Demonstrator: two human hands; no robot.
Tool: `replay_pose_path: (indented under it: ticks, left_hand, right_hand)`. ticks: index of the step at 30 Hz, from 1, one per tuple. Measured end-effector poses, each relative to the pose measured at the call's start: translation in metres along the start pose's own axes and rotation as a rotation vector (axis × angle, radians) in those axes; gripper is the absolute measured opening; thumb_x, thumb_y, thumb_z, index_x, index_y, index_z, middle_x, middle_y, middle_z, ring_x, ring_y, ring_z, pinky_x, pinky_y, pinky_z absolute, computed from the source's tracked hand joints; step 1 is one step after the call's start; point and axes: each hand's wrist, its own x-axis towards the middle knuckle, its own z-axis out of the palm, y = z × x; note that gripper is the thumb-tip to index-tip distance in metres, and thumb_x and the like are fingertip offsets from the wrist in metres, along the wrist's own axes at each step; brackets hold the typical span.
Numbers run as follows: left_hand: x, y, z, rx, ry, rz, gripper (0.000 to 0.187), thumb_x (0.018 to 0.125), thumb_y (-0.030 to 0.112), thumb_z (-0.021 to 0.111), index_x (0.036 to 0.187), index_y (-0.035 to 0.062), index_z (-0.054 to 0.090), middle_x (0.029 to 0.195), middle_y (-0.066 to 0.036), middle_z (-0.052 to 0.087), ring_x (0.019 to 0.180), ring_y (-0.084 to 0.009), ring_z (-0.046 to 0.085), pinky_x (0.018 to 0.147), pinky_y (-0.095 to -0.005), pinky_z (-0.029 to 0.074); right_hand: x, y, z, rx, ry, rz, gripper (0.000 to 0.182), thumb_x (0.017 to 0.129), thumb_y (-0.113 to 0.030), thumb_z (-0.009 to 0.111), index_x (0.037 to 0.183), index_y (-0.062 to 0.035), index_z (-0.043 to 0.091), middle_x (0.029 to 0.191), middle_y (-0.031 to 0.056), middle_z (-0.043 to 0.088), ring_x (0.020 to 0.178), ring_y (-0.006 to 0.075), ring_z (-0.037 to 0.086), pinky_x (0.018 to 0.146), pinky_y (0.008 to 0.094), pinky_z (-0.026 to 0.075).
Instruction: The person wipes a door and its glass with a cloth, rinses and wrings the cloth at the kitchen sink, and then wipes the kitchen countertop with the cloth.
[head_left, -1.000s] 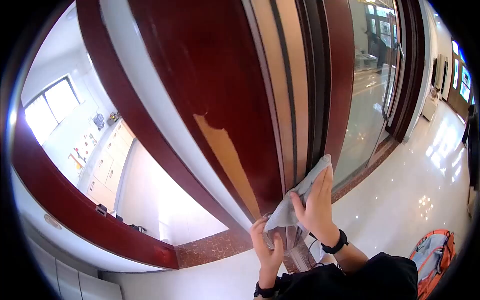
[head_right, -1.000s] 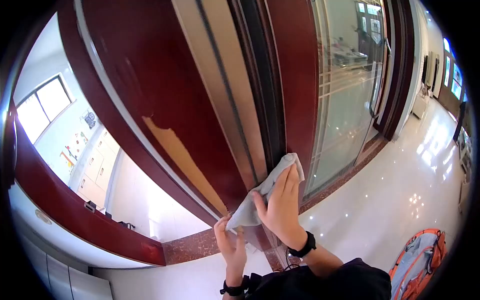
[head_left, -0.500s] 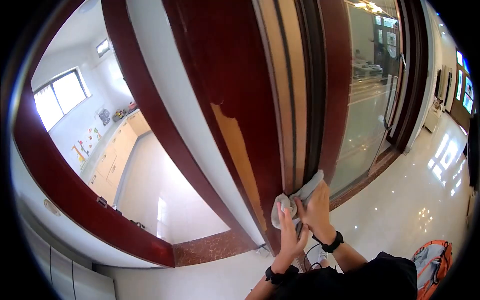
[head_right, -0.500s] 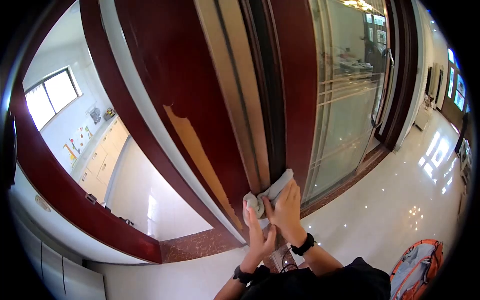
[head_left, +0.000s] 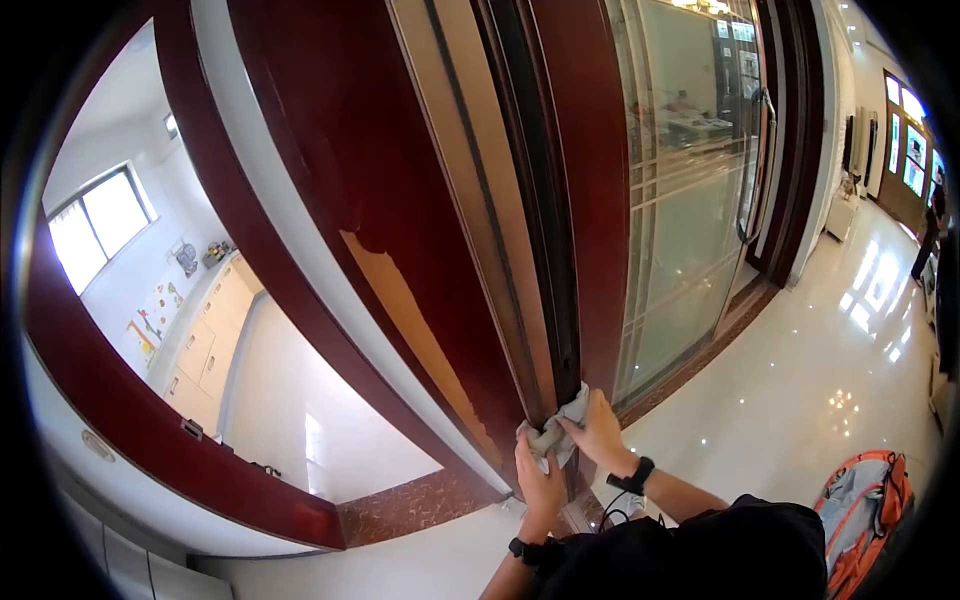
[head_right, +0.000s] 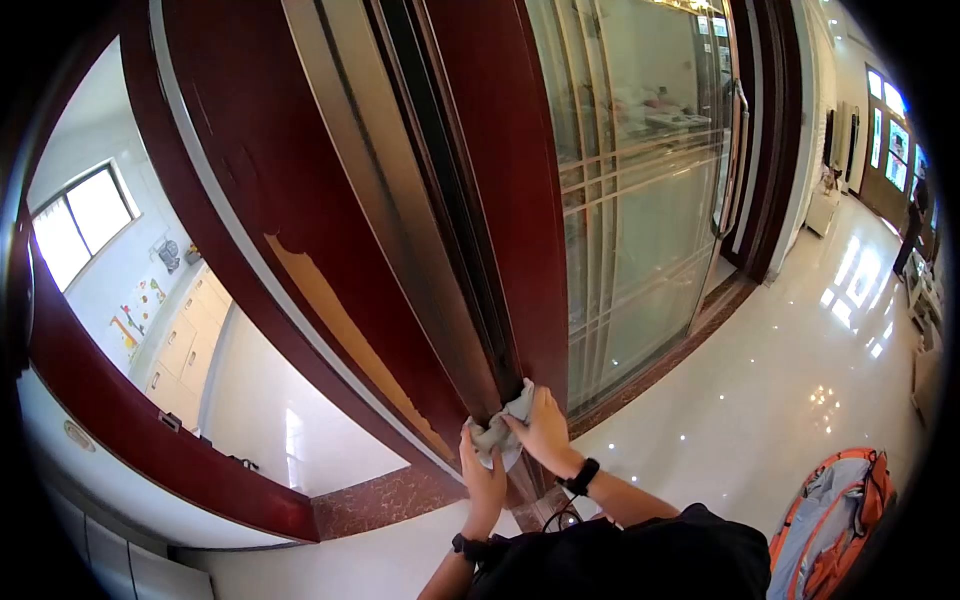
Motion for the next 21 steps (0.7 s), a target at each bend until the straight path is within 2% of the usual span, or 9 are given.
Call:
replay_pose_path:
  ticks: [2,3,4,10,13,15,20,21]
  left_hand:
    - [0.006,0.003,-0.004,0.0,-0.02,-0.035,0.057,0.078,0.005,0.056,0.128,-0.0031,0.031,0.12,-0.023,0.043,0.107,-0.0363,0.045,0.089,-0.0387,0.036]
    - [0.008,0.004,-0.006,-0.002,-0.031,-0.051,0.057,0.078,0.006,0.057,0.128,-0.0028,0.031,0.119,-0.023,0.044,0.105,-0.0358,0.046,0.088,-0.0387,0.037]
    - [0.011,0.0,-0.003,0.039,0.05,0.027,0.059,0.077,0.007,0.06,0.128,-0.0016,0.032,0.115,-0.022,0.045,0.102,-0.0343,0.047,0.085,-0.0378,0.038]
    - [0.042,0.028,-0.005,0.047,0.141,0.062,0.057,0.075,0.006,0.062,0.125,-0.0012,0.036,0.108,-0.019,0.045,0.101,-0.0331,0.044,0.087,-0.0374,0.035]
    - [0.065,0.047,-0.005,-0.022,0.217,0.091,0.055,0.075,0.004,0.062,0.123,-0.0011,0.037,0.109,-0.018,0.043,0.102,-0.033,0.044,0.087,-0.0378,0.035]
    - [0.081,0.065,-0.009,-0.032,0.281,0.165,0.052,0.075,0.003,0.061,0.122,-0.0011,0.04,0.112,-0.018,0.042,0.103,-0.0321,0.044,0.089,-0.0374,0.034]
    - [0.129,0.119,-0.031,-0.082,0.419,0.333,0.048,0.077,0.004,0.06,0.121,-0.0031,0.041,0.114,-0.017,0.041,0.105,-0.0291,0.043,0.09,-0.0363,0.034]
    - [0.14,0.13,-0.035,-0.081,0.447,0.368,0.047,0.078,0.004,0.06,0.121,-0.003,0.041,0.114,-0.016,0.041,0.105,-0.0282,0.043,0.09,-0.0356,0.034]
  right_hand:
    - [0.007,0.002,-0.008,0.046,-0.099,0.081,0.05,0.07,-0.029,0.068,0.098,0.0021,0.042,0.088,0.0214,0.052,0.082,0.0392,0.053,0.067,0.0422,0.044]
    - [0.009,0.001,-0.011,0.037,-0.102,0.063,0.047,0.07,-0.029,0.068,0.096,0.0017,0.043,0.087,0.0204,0.052,0.081,0.0388,0.054,0.065,0.042,0.044]
    - [0.011,-0.001,-0.015,0.028,-0.105,0.044,0.045,0.07,-0.028,0.068,0.095,0.0013,0.044,0.085,0.0194,0.053,0.079,0.0384,0.054,0.063,0.0418,0.044]
    - [0.037,-0.024,-0.045,-0.032,-0.072,-0.081,0.036,0.07,-0.023,0.067,0.088,0.0007,0.048,0.083,0.0178,0.054,0.076,0.038,0.054,0.061,0.0408,0.045]
    - [0.062,-0.051,-0.07,0.025,0.007,-0.179,0.032,0.071,-0.021,0.066,0.089,0.0002,0.05,0.083,0.0176,0.054,0.074,0.0381,0.054,0.06,0.0405,0.044]
    - [0.075,-0.052,-0.078,0.068,0.059,-0.27,0.032,0.072,-0.019,0.065,0.094,-0.0005,0.051,0.081,0.0164,0.054,0.072,0.0372,0.054,0.059,0.0389,0.043]
    - [0.126,-0.108,-0.109,0.134,0.297,-0.444,0.031,0.074,-0.016,0.064,0.097,-0.0006,0.051,0.078,0.0149,0.053,0.07,0.0358,0.054,0.059,0.0348,0.044]
    - [0.135,-0.118,-0.113,0.193,0.312,-0.44,0.029,0.075,-0.014,0.064,0.096,0.0003,0.051,0.077,0.015,0.053,0.069,0.0334,0.054,0.059,0.0336,0.043]
